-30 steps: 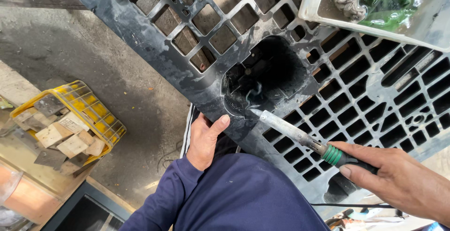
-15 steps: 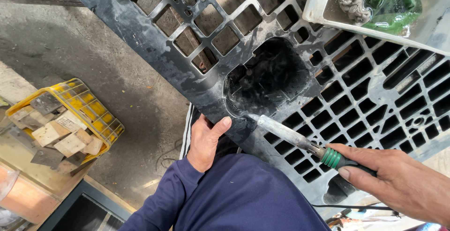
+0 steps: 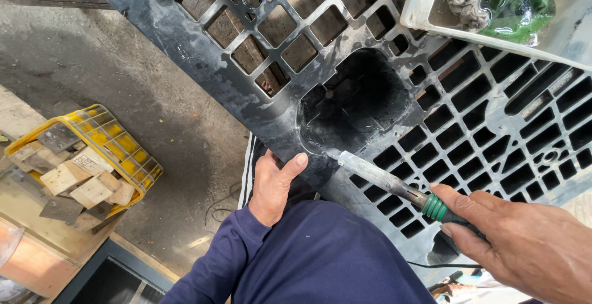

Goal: The person uses a soldering iron to melt and smooth the edges of a hole in a large black plastic grid. They then use a hand saw to cut a small section of the grid's edge.

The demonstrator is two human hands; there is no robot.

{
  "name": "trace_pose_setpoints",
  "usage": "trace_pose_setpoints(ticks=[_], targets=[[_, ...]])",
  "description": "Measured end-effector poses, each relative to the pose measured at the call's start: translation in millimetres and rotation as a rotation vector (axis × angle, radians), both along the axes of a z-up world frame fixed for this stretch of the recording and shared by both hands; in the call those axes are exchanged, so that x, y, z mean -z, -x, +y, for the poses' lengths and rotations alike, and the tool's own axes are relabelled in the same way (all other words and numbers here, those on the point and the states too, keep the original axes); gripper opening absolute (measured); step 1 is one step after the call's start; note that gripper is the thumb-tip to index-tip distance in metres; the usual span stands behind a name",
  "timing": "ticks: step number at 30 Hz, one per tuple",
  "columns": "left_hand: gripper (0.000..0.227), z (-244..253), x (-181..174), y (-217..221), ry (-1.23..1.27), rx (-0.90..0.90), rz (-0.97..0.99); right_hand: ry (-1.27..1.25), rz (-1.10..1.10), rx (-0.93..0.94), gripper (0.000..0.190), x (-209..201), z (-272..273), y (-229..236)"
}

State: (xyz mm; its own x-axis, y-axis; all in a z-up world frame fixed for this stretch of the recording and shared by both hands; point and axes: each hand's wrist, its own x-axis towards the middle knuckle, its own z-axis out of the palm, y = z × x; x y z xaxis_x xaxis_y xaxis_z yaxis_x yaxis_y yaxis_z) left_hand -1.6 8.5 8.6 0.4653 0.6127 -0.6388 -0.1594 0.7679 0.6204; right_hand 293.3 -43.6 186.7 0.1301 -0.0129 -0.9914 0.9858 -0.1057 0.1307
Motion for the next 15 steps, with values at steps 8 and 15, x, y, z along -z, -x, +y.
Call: trace_pose_setpoints(ticks=[8, 15], targets=[[0.044, -0.9, 1.4, -1.0, 0.023, -0.01, -0.003, -0.113, 0.037, 0.098, 0.068, 1.7, -0.5, -0.1], [0.047, -4.3, 3.6, -1.8, 0.051, -0.039, 0.003, -0.027, 0.022, 0.137, 0.067, 6.5, -2.4, -3.9]])
